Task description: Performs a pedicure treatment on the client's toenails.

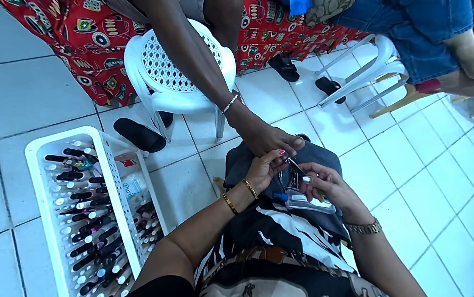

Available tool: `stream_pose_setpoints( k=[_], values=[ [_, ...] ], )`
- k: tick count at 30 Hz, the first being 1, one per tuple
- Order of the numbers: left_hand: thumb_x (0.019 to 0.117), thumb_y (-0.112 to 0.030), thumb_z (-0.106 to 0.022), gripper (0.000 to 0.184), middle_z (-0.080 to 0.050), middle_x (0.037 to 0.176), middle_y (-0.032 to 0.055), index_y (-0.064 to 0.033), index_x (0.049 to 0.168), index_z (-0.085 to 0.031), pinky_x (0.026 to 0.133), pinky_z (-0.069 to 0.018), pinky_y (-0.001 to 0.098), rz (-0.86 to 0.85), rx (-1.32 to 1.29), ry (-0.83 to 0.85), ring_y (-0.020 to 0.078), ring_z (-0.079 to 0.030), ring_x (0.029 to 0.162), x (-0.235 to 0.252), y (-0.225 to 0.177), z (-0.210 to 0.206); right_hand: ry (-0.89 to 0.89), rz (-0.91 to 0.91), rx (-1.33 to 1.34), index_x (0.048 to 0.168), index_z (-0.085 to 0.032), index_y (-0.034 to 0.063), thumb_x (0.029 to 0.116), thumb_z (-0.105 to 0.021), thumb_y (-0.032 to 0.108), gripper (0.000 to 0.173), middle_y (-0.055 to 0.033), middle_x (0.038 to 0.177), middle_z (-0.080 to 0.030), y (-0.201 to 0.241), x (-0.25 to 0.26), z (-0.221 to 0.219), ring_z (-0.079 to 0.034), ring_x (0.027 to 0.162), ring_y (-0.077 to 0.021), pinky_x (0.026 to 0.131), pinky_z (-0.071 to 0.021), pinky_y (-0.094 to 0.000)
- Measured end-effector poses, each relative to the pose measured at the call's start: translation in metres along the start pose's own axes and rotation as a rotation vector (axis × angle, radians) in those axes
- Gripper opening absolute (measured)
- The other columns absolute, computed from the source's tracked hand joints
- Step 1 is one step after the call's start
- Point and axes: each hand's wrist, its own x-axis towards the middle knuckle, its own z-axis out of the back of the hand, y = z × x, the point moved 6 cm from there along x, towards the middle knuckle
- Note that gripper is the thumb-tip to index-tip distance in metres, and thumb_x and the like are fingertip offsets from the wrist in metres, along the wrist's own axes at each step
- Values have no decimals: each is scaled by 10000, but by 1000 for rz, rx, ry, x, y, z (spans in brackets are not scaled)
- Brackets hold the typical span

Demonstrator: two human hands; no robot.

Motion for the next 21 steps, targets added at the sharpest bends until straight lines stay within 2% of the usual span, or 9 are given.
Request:
stream_pose_setpoints(
  k=[5, 8, 12, 21],
  values=[
    [1005, -70, -600, 103, -667, 790, 36, -70, 908, -634, 773, -598, 278, 8, -4, -9, 132, -680, 726, -1, 1, 0, 15, -7, -18, 1318, -535, 83, 996, -501, 121, 326, 57, 831, -742, -10, 0, 1, -592, 524, 18, 469, -461, -126],
    [1007, -75, -600, 77, -676, 815, 45, -64, 939, -635, 779, -596, 277, 15, -11, -6, 137, -686, 742, -1, 1, 0, -10, -23, -52, 1324, -521, 85, 955, -572, 172, 382, 68, 823, -722, -13, 0, -1, -554, 510, 37, 441, -409, -112],
    [1006, -74, -597, 125, -663, 780, 28, -78, 887, -635, 773, -592, 278, 1, -4, -5, 132, -676, 727, -1, 1, 0, -32, -30, -96, 1315, -521, 76, 924, -631, 190, 421, 83, 790, -700, -9, 0, -6, -541, 507, 46, 442, -398, -107],
    [999, -64, -598, 72, -665, 798, 27, -78, 938, -634, 776, -594, 283, -15, 6, 8, 128, -673, 725, 0, 2, 0, 2, -59, -34, 1287, -539, 64, 986, -542, 224, 341, 63, 766, -722, -1, 1, -9, -547, 475, 32, 423, -409, -118]
  ],
)
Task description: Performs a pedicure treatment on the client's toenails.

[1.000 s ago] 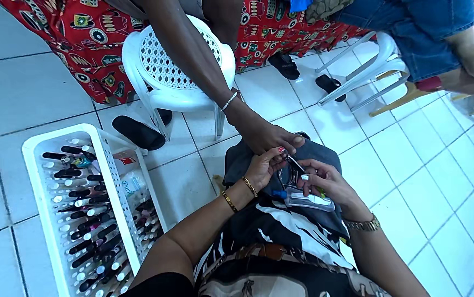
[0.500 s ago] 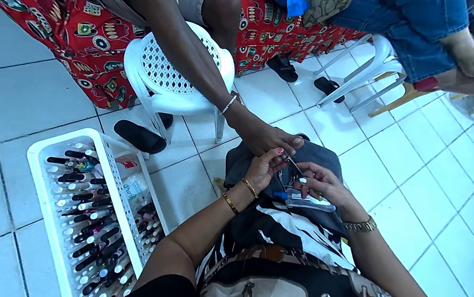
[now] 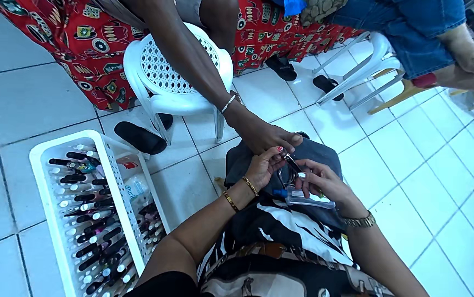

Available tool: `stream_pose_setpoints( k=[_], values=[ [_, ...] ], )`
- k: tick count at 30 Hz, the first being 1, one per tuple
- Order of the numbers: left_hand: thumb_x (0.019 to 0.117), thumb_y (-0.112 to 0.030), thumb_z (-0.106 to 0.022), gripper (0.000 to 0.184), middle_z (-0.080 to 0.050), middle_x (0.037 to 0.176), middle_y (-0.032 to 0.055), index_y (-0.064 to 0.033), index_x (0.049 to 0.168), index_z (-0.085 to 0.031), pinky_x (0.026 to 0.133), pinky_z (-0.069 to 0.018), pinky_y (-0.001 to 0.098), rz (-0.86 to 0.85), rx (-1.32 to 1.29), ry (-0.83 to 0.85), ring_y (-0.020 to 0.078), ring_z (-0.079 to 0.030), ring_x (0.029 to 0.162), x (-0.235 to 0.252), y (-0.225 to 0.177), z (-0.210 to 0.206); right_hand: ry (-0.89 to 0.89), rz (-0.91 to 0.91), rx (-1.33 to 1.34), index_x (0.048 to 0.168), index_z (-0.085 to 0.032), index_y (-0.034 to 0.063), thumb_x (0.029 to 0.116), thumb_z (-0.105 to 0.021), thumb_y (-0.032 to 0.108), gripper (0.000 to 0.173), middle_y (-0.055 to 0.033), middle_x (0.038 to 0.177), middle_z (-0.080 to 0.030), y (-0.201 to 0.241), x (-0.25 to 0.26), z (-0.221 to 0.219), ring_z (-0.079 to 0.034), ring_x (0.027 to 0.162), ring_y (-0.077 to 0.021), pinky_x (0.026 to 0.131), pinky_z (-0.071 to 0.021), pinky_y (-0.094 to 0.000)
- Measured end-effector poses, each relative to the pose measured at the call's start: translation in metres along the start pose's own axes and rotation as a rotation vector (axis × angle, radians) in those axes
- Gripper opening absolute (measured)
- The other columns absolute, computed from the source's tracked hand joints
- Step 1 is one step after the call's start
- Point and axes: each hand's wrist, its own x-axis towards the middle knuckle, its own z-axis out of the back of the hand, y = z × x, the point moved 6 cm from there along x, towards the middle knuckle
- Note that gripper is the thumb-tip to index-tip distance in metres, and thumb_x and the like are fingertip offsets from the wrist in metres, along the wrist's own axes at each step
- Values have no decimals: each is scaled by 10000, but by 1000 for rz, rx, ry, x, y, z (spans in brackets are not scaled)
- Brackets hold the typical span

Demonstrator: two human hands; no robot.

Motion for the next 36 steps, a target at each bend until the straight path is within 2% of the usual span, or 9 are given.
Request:
stream_pose_setpoints(
  k=[7, 11, 16, 20, 23, 31, 36],
  values=[
    [1000, -66, -603, 83, -693, 833, 53, -60, 936, -657, 794, -584, 284, -1, -16, 9, 139, -681, 757, 0, -1, 0, -32, 75, -139, 1326, -535, 1, 964, -593, 180, 408, 101, 726, -671, 13, -2, -7, -571, 536, 36, 501, -470, -129],
    [1002, -73, -603, 89, -687, 830, 47, -69, 929, -655, 793, -581, 278, 1, -15, 25, 136, -676, 760, 0, 0, -1, -1, 85, -94, 1339, -517, 29, 981, -562, 162, 385, 102, 771, -704, 10, -3, -8, -540, 528, 68, 473, -407, -96],
    [1005, -75, -598, 119, -688, 821, 49, -62, 906, -662, 795, -583, 276, 1, -20, 23, 136, -676, 746, -1, 0, -1, 29, 87, -65, 1376, -495, 23, 999, -530, 152, 400, 84, 822, -723, 5, -4, -7, -553, 536, 61, 474, -418, -100],
    [1005, -77, -596, 102, -684, 826, 51, -66, 921, -653, 794, -586, 283, 4, -24, 25, 142, -679, 753, 0, 0, 0, 29, 77, -54, 1375, -501, 33, 1012, -491, 111, 371, 80, 813, -724, 0, -3, -4, -555, 524, 55, 474, -432, -103],
    [1011, -85, -592, 109, -686, 836, 46, -67, 922, -653, 795, -588, 279, 9, -17, 21, 138, -679, 754, -1, 0, -1, 39, 68, -48, 1383, -497, 47, 1006, -500, 101, 381, 76, 830, -730, -6, -2, -1, -538, 518, 64, 464, -409, -95],
    [1010, -86, -592, 132, -684, 821, 34, -79, 899, -663, 809, -585, 290, -13, -26, 41, 137, -675, 754, 0, 0, -2, -6, 40, -65, 1343, -495, 64, 959, -601, 183, 417, 71, 818, -720, -10, 3, -3, -541, 512, 52, 451, -401, -107],
    [1000, -76, -604, 103, -684, 839, 40, -71, 915, -662, 810, -579, 282, -8, -31, 34, 133, -666, 752, 0, 0, -2, -26, 45, -36, 1318, -492, 63, 964, -583, 189, 387, 78, 783, -715, -3, 2, -9, -534, 506, 58, 445, -383, -102]
  ],
)
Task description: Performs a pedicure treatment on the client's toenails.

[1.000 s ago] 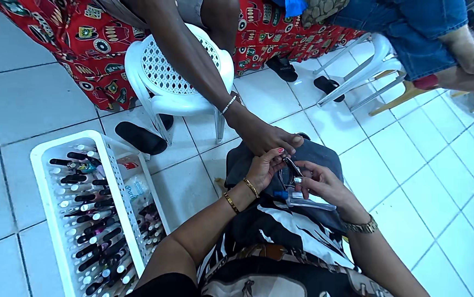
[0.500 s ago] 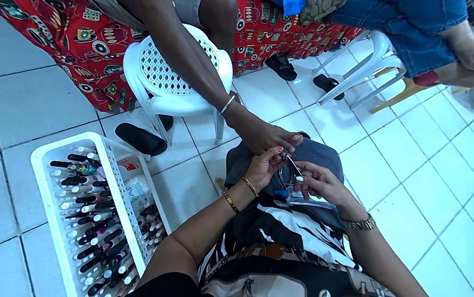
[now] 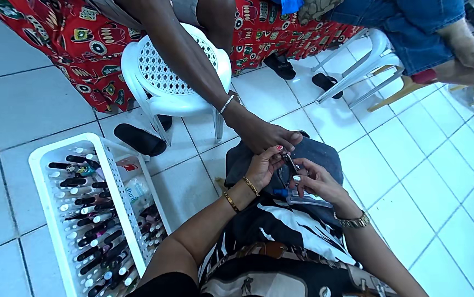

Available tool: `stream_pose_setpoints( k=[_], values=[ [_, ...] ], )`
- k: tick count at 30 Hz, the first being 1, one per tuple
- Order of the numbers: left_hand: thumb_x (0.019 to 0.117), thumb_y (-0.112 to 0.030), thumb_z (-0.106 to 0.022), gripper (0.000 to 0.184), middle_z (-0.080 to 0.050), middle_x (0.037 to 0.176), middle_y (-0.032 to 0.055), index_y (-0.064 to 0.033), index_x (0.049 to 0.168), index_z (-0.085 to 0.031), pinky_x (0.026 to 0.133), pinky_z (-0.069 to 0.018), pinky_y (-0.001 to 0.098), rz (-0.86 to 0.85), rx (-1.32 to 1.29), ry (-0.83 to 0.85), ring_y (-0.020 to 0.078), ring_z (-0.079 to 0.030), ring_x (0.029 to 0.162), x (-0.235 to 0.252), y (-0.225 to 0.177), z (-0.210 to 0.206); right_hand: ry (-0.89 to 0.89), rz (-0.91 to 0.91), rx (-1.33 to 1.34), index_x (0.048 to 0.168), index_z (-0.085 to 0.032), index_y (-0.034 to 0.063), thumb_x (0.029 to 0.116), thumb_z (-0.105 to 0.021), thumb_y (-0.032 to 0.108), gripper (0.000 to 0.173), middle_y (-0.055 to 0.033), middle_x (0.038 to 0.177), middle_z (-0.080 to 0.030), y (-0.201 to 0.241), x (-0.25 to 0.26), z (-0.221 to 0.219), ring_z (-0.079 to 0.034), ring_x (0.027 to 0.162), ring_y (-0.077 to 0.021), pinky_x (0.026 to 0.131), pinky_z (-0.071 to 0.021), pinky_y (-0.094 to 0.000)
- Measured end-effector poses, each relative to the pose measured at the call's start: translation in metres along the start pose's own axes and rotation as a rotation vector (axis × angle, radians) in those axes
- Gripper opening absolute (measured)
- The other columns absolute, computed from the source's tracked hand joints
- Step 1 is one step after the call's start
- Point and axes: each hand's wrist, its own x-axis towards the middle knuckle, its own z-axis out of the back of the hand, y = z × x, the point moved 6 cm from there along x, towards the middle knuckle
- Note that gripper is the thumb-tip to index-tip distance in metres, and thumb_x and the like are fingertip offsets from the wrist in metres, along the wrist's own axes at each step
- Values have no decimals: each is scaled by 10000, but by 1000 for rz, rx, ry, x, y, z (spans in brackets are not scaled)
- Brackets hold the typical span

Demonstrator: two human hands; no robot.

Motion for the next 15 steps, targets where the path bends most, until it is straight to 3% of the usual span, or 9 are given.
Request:
stream_pose_setpoints(
  k=[15],
  values=[
    [1012, -65, -569, 150, -666, 799, 44, -67, 885, -649, 784, -576, 279, -3, 6, 4, 136, -657, 726, 0, -1, -2, 37, 71, 52, 1382, -428, 59, 1008, -511, 127, 390, 52, 857, -727, -7, -3, -8, -602, 560, 17, 496, -472, -130]
  ],
)
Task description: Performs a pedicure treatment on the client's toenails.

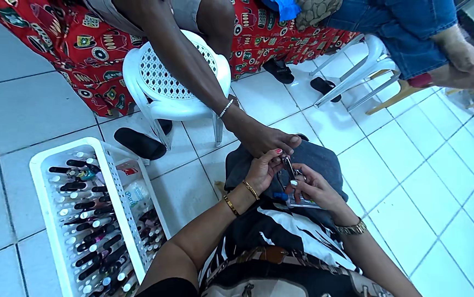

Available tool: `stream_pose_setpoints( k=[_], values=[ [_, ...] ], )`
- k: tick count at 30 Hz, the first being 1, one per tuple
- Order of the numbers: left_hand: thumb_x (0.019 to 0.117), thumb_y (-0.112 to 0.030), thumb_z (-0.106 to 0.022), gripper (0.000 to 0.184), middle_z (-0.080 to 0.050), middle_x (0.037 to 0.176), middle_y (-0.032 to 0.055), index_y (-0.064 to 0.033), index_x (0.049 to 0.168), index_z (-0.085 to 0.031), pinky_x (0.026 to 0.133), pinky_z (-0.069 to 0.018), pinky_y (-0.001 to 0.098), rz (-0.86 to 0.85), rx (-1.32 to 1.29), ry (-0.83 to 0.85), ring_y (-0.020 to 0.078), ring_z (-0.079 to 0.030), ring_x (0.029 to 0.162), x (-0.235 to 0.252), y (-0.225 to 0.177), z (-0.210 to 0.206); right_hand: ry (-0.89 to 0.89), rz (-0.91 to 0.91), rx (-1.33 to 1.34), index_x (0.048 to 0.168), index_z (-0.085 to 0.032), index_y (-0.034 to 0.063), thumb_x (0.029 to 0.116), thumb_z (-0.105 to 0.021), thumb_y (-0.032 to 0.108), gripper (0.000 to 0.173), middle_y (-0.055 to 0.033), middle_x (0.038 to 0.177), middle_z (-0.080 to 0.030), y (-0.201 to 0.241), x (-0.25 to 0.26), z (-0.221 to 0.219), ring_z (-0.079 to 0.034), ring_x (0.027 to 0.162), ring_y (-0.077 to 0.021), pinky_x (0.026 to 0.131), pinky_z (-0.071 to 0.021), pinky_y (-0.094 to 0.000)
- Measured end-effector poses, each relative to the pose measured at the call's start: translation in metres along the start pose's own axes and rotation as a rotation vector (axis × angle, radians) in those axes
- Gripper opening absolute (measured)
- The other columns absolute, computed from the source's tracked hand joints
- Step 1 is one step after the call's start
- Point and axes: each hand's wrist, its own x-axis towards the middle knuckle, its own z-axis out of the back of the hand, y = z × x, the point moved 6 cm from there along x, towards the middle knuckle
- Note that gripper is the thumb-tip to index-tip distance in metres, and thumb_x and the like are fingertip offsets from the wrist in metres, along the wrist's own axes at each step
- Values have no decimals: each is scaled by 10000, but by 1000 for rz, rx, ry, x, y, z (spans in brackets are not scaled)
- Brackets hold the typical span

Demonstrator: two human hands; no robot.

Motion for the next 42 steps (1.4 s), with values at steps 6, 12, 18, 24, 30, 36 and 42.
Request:
stream_pose_setpoints(
  k=[6, 12, 18, 24, 30, 36, 42],
  values=[
    [1021, -80, -560, 157, -665, 800, 38, -77, 887, -641, 807, -575, 292, 1, 14, -9, 137, -662, 744, -1, 0, 0, 0, -41, -59, 1356, -461, 62, 979, -547, 190, 408, 57, 892, -736, -2, 0, 8, -577, 558, 45, 477, -424, -113],
    [1011, -81, -577, 144, -675, 822, 42, -70, 892, -656, 805, -570, 287, -2, 6, 5, 135, -655, 745, 1, 1, 0, -43, -65, -36, 1309, -459, 73, 969, -566, 198, 378, 53, 835, -728, 3, 3, 2, -603, 550, 17, 476, -449, -125],
    [1000, -64, -586, 143, -670, 804, 39, -71, 874, -654, 794, -575, 286, -8, -22, 8, 132, -654, 725, 2, 1, 0, -37, -8, 4, 1309, -449, 79, 998, -546, 198, 347, 55, 830, -734, 7, 3, -3, -615, 555, 15, 483, -458, -125],
    [1021, -76, -553, 165, -668, 810, 38, -77, 888, -651, 785, -574, 285, 0, -9, 7, 133, -652, 727, 0, 0, -1, 5, 8, -9, 1340, -443, 69, 1015, -495, 145, 338, 58, 852, -729, -1, 0, 3, -594, 556, 28, 489, -453, -123],
    [1025, -91, -561, 143, -690, 832, 48, -75, 905, -637, 854, -596, 324, 49, -18, 12, 171, -710, 814, -3, -1, -1, 186, 218, 200, 1232, -612, 235, 956, -643, 466, 361, 44, 883, -742, 28, 2, 22, -670, 686, -33, 629, -552, -189],
    [1047, -136, -542, 161, -668, 807, 31, -79, 935, -643, 808, -584, 290, 40, 0, 53, 138, -677, 757, -4, -2, -1, 109, 577, 342, 1228, -626, 269, 889, -703, 520, 429, 23, 952, -726, 71, 41, -1, -682, 772, -87, 680, -573, -249],
    [1073, -169, -490, 200, -673, 815, 21, -90, 963, -637, 746, -567, 266, 43, 42, 70, 113, -662, 740, -3, -1, 1, 122, 216, 27, 1203, -574, 160, 909, -659, 389, 383, 76, 870, -723, 24, 24, -2, -662, 707, -25, 644, -549, -204]
  ],
)
